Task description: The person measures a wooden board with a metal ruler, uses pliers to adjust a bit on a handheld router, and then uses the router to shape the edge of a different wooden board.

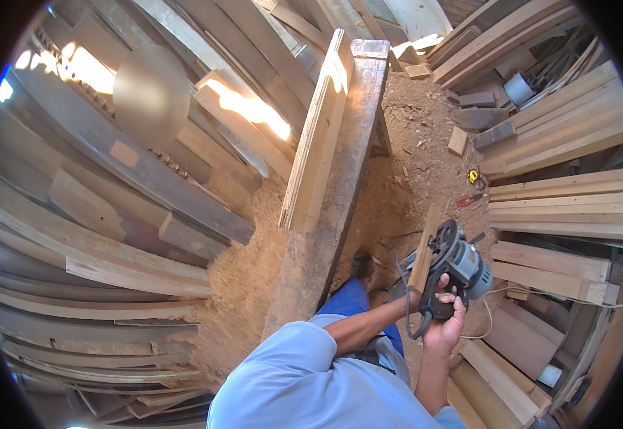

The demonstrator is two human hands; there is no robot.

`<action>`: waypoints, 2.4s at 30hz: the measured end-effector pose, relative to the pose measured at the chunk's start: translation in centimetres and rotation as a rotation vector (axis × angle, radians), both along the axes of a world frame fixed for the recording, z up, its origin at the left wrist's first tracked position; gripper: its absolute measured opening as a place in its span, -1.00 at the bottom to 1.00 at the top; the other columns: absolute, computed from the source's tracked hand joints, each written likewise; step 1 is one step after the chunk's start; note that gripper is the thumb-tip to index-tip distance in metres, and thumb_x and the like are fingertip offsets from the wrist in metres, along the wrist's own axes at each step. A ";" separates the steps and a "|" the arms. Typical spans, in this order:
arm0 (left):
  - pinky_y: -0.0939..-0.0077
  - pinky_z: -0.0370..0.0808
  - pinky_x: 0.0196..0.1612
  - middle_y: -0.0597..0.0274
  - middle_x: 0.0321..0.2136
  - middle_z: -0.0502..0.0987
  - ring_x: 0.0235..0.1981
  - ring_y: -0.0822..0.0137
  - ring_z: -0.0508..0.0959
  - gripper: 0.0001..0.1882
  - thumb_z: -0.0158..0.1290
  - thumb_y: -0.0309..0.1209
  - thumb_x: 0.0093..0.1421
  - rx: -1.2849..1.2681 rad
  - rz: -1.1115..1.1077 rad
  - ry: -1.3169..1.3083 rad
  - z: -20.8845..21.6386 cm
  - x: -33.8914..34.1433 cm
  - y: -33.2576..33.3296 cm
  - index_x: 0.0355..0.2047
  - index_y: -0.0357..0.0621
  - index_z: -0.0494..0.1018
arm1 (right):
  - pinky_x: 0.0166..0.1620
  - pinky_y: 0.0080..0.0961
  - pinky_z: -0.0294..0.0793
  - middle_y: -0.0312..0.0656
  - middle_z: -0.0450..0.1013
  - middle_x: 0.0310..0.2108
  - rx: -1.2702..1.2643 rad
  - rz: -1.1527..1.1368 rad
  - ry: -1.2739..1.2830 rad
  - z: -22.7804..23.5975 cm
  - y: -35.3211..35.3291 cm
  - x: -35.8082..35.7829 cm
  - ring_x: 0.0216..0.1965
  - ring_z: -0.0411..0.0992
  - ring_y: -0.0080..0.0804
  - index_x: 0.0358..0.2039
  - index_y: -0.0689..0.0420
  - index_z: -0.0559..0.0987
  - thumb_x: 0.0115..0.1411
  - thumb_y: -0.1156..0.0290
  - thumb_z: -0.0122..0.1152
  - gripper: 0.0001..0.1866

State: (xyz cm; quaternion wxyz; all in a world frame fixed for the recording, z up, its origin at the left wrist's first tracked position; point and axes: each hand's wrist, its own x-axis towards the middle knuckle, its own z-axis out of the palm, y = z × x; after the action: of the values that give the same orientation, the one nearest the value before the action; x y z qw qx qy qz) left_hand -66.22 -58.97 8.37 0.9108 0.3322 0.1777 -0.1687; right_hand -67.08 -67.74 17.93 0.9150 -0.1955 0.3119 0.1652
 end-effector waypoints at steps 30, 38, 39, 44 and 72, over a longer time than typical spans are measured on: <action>0.25 0.41 0.11 0.03 0.02 0.49 0.08 0.19 0.45 -0.17 0.13 0.22 0.23 0.242 -0.727 -0.456 7.4 -9.3 13.1 0.18 -0.28 0.33 | 0.23 -0.15 0.40 -0.15 0.35 0.22 -0.531 0.087 -0.190 -5.6 -5.0 -27.1 0.20 0.38 -0.21 0.31 0.15 0.24 0.17 -0.09 0.36 -0.13; 0.32 0.44 0.11 -0.03 -0.01 0.53 0.06 0.15 0.48 -0.14 0.25 0.13 0.15 0.254 -0.512 -0.696 9.7 -14.0 20.1 0.19 -0.38 0.36 | 0.18 -0.25 0.45 -0.17 0.45 0.11 -0.533 0.140 -0.315 -3.8 3.2 -30.7 0.12 0.44 -0.27 0.22 0.25 0.33 0.03 -0.02 0.54 -0.10; 0.31 0.44 0.12 -0.02 -0.01 0.53 0.07 0.16 0.48 -0.15 0.26 0.11 0.15 0.255 -0.533 -0.677 9.7 -14.4 21.0 0.18 -0.38 0.37 | 0.18 -0.26 0.44 -0.17 0.46 0.10 -0.524 0.166 -0.342 -3.4 4.3 -30.3 0.11 0.45 -0.28 0.21 0.26 0.35 0.03 -0.01 0.54 -0.11; 0.38 0.49 0.04 0.01 -0.06 0.57 0.00 0.26 0.52 -0.24 0.26 0.00 0.19 0.380 -0.531 -0.655 9.4 -16.3 26.2 0.17 -0.38 0.38 | 0.19 -0.29 0.43 -0.13 0.48 0.11 -0.493 0.270 -0.402 -2.7 8.7 -29.7 0.12 0.47 -0.29 0.19 0.31 0.40 0.01 0.03 0.57 -0.12; 0.13 0.23 0.35 -0.05 0.18 0.40 0.27 0.07 0.35 0.04 0.39 0.03 -0.03 0.147 -0.398 -0.793 7.1 -18.8 30.2 0.33 -0.29 0.21 | -0.20 -0.41 0.51 -0.05 0.56 -0.33 -1.568 1.168 -0.682 10.5 10.1 -24.1 -0.34 0.47 -0.38 -0.03 0.31 0.54 -0.07 0.36 0.45 -0.44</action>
State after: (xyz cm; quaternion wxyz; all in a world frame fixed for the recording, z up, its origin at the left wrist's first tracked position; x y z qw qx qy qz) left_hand -85.06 -28.80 15.50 0.8323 0.4629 -0.2409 -0.1871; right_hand -91.16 -57.67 28.44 0.3477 -0.8938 -0.0871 0.2695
